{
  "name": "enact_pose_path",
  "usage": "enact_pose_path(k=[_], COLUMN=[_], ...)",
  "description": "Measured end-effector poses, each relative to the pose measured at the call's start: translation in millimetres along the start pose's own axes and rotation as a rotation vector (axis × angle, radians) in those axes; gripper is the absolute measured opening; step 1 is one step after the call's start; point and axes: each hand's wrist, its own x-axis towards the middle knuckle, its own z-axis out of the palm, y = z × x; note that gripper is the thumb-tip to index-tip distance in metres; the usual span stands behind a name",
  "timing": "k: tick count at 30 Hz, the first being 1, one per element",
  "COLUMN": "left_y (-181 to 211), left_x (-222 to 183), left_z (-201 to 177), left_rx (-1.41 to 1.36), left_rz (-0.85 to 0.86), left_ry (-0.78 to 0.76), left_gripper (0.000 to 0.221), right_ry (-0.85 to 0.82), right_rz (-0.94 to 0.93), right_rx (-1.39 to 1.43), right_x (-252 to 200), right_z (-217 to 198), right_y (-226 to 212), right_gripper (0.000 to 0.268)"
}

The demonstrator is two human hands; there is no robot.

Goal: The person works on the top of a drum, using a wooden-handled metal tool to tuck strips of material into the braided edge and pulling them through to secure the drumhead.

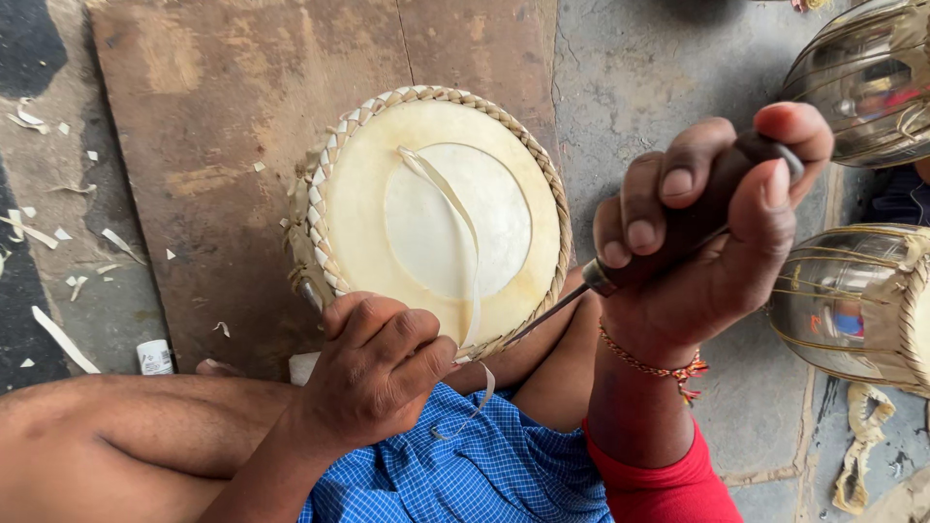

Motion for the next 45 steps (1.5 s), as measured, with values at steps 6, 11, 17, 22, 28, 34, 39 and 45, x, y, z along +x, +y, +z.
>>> enact_pose_path(k=[6, 11, 17, 22, 28, 34, 39, 45], left_y=[-3, 0, 15, 15, 2, -3, -2, 1], left_x=[0, 3, 8, 12, 13, 12, 8, 5], left_z=[0, -1, 15, 21, 10, 10, 11, 14], left_rx=[0.000, -0.037, 0.279, 0.344, 0.308, 0.280, 0.257, 0.276], left_rz=[0.011, -0.017, -0.186, -0.222, -0.282, -0.262, -0.223, -0.206], left_ry=[-0.005, -0.003, 0.103, 0.210, 0.226, 0.232, 0.215, 0.217], left_gripper=[0.019, 0.017, 0.026, 0.027, 0.027, 0.025, 0.020, 0.017], right_ry=[0.002, -0.018, -0.120, -0.193, -0.250, -0.285, -0.294, -0.411], right_rz=[0.058, 0.072, 0.091, 0.042, 0.179, 0.227, 0.297, 0.360], right_rx=[-0.034, -0.091, -0.083, -0.088, 0.004, -0.233, -0.082, -0.035], right_x=[-4, -5, 16, 31, 49, 54, 42, 37], right_z=[1, 25, 60, 68, 78, 72, 83, 88], right_y=[24, 28, 18, 28, 53, 70, 62, 66], right_gripper=[0.019, 0.025, 0.015, 0.011, 0.024, 0.022, 0.020, 0.024])
